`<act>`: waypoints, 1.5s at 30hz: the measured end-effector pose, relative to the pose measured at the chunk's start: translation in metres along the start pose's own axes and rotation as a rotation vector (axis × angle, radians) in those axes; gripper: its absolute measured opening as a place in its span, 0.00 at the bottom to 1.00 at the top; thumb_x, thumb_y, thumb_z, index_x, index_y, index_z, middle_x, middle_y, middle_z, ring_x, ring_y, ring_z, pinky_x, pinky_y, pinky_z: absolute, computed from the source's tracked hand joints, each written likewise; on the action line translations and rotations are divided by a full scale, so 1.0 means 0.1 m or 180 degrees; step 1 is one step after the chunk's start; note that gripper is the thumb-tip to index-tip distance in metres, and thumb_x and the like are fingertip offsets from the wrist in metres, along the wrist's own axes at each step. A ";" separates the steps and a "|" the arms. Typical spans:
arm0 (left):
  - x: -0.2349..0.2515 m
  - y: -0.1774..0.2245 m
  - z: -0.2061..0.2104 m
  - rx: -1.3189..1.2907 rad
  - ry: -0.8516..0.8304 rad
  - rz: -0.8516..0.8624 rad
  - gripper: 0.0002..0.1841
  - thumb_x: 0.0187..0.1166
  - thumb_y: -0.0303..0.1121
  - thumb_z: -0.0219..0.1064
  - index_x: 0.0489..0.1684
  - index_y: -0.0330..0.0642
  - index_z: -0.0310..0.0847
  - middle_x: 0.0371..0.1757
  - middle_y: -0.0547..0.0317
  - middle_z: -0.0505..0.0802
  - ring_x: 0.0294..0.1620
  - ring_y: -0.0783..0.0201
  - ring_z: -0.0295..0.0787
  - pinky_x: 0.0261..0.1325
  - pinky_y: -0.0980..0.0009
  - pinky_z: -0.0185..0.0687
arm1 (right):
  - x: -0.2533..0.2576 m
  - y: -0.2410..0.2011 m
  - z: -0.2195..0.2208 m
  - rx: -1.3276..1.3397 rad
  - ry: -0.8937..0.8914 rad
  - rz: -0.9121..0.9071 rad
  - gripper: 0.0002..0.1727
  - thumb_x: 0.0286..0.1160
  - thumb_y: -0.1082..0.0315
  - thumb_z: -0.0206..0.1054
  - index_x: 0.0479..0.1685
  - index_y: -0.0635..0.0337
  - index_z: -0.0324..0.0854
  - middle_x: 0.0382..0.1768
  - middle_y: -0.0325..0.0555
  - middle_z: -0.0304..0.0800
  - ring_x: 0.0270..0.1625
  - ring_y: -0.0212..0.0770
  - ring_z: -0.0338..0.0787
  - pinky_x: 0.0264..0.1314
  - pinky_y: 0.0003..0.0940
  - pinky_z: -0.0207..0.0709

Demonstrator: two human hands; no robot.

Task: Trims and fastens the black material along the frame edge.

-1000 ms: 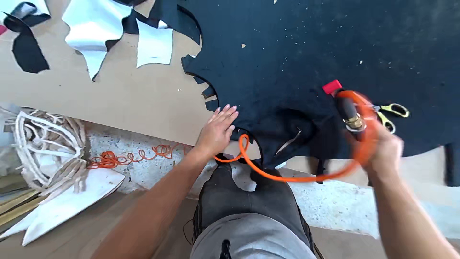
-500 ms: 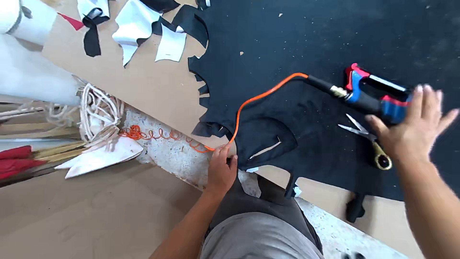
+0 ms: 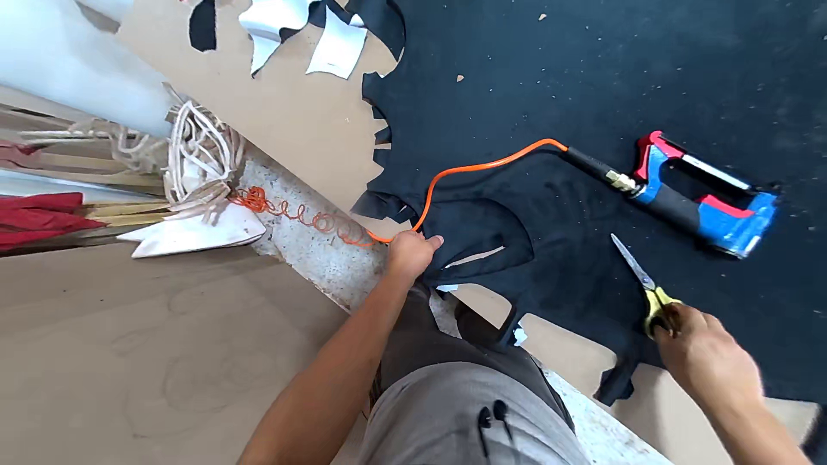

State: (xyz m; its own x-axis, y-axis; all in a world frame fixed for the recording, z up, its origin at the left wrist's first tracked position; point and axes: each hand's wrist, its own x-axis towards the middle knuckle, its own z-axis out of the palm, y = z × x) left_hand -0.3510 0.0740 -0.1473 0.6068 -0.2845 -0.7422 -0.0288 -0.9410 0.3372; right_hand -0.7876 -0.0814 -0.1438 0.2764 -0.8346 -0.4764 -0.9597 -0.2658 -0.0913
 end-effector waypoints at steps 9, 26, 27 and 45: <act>-0.04 0.10 -0.04 -0.0023 0.0052 0.0113 0.23 0.78 0.50 0.72 0.53 0.36 0.87 0.50 0.40 0.92 0.57 0.42 0.89 0.62 0.36 0.82 | -0.06 -0.85 -0.35 0.1622 -0.2463 -0.0523 0.26 0.63 0.47 0.81 0.53 0.54 0.85 0.34 0.43 0.93 0.31 0.42 0.93 0.37 0.44 0.90; 0.15 -0.13 -0.06 -0.0326 -0.0580 0.0237 0.20 0.79 0.45 0.73 0.46 0.32 0.84 0.45 0.39 0.89 0.51 0.44 0.86 0.56 0.39 0.80 | 0.32 -2.04 0.09 0.1714 -0.2599 -0.0718 0.28 0.69 0.41 0.78 0.41 0.59 0.82 0.21 0.44 0.86 0.19 0.38 0.84 0.25 0.34 0.81; 0.15 -0.14 -0.06 -0.0304 -0.0580 0.0258 0.20 0.80 0.46 0.73 0.45 0.33 0.84 0.43 0.40 0.89 0.49 0.44 0.86 0.55 0.40 0.80 | 0.35 -2.06 0.07 0.1789 -0.2684 -0.0705 0.27 0.70 0.41 0.77 0.42 0.59 0.82 0.21 0.44 0.85 0.20 0.38 0.84 0.25 0.33 0.81; 0.17 -0.19 -0.04 -0.0364 -0.0591 0.0290 0.18 0.80 0.45 0.72 0.47 0.36 0.85 0.42 0.44 0.90 0.46 0.48 0.87 0.51 0.44 0.81 | 1.21 -2.53 -0.17 0.0824 -0.2603 -0.1558 0.28 0.64 0.39 0.80 0.38 0.57 0.84 0.20 0.44 0.85 0.18 0.40 0.83 0.23 0.37 0.80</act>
State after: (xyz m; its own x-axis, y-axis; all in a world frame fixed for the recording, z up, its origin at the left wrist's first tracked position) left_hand -0.3370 0.0882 -0.1638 0.4489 -0.4059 -0.7960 0.0199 -0.8861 0.4631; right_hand -0.5104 -0.1237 -0.1638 0.6195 -0.0443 -0.7838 -0.7571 -0.2974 -0.5816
